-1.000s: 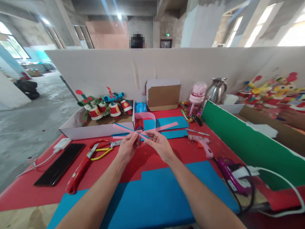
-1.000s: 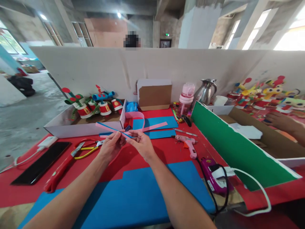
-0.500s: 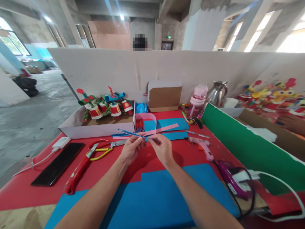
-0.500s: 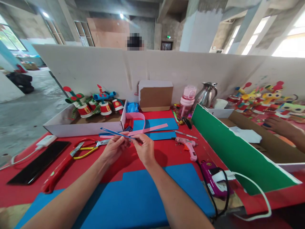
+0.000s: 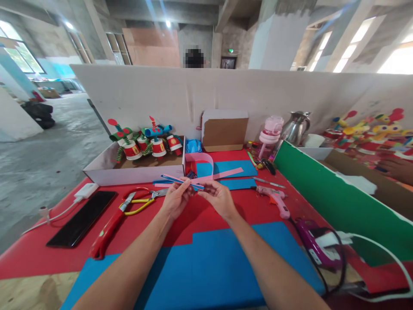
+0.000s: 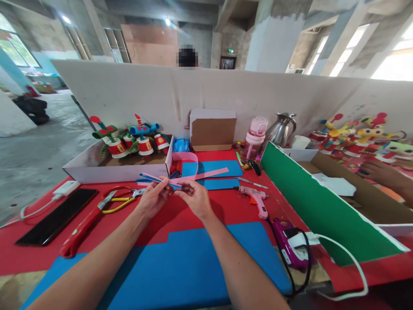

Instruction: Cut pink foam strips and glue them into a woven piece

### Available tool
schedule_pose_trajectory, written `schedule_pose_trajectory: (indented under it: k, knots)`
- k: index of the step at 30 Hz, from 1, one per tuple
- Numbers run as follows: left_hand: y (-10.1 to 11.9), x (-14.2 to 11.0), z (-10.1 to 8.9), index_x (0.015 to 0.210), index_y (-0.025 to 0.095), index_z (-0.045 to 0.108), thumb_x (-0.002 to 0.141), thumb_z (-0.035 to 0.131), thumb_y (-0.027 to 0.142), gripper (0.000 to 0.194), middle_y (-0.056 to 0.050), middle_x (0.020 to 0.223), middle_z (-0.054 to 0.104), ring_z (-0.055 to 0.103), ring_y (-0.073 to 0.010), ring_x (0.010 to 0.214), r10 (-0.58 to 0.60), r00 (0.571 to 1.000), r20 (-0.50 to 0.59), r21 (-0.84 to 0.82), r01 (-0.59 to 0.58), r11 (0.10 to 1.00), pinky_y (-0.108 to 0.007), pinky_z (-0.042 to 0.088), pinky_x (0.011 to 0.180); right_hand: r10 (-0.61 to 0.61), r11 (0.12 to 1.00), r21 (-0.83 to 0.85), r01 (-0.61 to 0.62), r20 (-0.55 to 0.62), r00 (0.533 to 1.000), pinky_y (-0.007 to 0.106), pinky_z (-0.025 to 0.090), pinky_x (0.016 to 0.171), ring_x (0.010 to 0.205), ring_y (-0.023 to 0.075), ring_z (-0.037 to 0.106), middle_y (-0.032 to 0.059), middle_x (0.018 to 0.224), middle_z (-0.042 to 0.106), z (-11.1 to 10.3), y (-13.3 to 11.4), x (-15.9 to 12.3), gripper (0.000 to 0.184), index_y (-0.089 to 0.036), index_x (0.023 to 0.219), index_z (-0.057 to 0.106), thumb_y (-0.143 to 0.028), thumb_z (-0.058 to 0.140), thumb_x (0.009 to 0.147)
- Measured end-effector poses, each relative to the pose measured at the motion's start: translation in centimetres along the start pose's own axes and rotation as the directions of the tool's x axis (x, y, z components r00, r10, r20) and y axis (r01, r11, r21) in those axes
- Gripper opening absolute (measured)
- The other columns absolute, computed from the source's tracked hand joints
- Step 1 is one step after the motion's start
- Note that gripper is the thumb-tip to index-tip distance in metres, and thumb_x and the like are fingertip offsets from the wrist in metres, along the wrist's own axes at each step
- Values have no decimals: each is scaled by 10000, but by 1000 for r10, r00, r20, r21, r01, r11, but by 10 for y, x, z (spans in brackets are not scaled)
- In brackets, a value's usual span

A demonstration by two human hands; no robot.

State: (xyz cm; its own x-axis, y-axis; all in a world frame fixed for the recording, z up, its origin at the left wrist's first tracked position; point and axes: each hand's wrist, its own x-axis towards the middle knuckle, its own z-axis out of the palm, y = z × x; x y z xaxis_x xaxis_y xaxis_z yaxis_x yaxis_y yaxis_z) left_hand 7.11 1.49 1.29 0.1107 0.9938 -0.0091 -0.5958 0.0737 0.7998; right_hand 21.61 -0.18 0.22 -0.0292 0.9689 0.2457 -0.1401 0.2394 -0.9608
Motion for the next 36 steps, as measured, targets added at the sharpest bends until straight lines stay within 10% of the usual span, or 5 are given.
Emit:
schedule_pose_trajectory:
  k: [10,18,27,32,36]
  knots:
    - [0,1,-2,706,159,603,566,882,381,383,63,516,539,500,-69,475,-10,1000,16,15,10,1000,-201,410,489,26,996,-84,-24,28,999,417,550,864,820,234,713,17,901,775,-6,-5,-1,224,-288,925,784,-335,784,706]
    - [-2,5,-8,714,175,618,702,789,390,275,36,587,590,521,-86,558,287,958,-19,275,-271,922,-212,422,588,350,827,477,-297,-24,937,370,438,1062,1198,187,596,52,1260,677,5,7,0,372,-262,1008,746,-572,600,864]
    - [-3,-1,-7,730,184,630,777,691,369,200,27,615,594,535,-113,594,401,916,15,549,-343,762,-225,425,613,430,729,535,-427,126,894,308,447,1052,1123,142,630,55,1158,708,10,6,-4,418,-244,971,744,-515,425,982]
    - [-3,1,-8,716,179,616,765,681,391,228,28,603,593,530,-114,586,371,929,8,563,-311,766,-230,427,607,335,874,335,-352,110,936,427,399,1115,1280,219,551,80,1364,613,3,12,-2,511,-247,1180,682,-616,427,934]
    - [-3,2,-8,717,175,608,749,680,421,259,37,573,581,517,-108,564,313,950,8,541,-268,797,-227,416,588,-17,973,-230,15,-5,1000,447,329,1166,1377,252,448,67,1445,542,-5,14,-1,503,-256,1330,592,-497,583,888]
